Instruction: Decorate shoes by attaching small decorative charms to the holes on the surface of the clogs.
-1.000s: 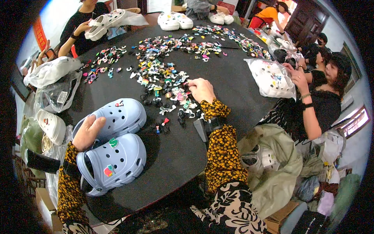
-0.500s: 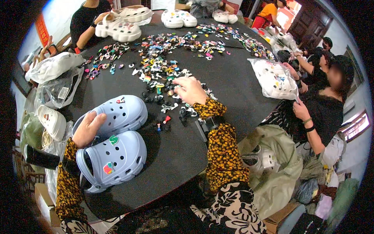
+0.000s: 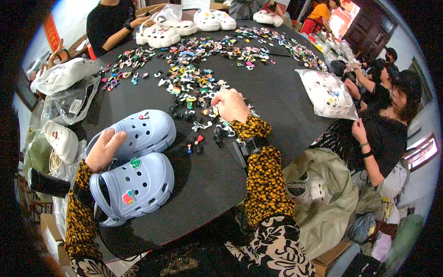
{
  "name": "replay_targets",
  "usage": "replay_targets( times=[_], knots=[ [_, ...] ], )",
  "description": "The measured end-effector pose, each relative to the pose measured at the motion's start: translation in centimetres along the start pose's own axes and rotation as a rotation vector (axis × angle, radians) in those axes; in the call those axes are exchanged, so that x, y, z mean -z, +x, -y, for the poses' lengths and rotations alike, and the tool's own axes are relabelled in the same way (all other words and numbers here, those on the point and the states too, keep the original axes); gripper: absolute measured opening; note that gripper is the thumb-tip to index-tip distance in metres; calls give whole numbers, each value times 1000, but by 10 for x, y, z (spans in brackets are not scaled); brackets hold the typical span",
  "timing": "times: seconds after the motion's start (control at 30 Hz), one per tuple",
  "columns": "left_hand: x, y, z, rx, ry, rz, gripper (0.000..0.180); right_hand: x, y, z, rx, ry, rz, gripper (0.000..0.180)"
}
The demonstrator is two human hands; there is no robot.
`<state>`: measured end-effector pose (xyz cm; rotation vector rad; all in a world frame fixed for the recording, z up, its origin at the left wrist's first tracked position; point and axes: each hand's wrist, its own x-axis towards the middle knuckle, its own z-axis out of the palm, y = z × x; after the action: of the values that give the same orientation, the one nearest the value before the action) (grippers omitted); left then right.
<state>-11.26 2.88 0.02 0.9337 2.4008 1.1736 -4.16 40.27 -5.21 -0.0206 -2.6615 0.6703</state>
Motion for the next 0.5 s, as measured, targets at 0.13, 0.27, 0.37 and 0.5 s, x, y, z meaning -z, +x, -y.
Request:
replay_targets(
  times=[0.13, 0.27, 0.37, 0.5],
  knots=[
    [2, -1, 0, 14, 54, 1, 53, -15, 7, -2, 393, 63, 39, 20],
    [3, -2, -5, 15, 85, 0, 53, -26, 3, -12, 291, -32, 166, 23],
    [2, -2, -7, 3, 49, -24, 53, -25, 7, -14, 268, -11, 229, 21],
    [1, -3, -14, -5, 1, -8, 48, -20, 7, -17, 261, -7, 200, 19]
  ],
)
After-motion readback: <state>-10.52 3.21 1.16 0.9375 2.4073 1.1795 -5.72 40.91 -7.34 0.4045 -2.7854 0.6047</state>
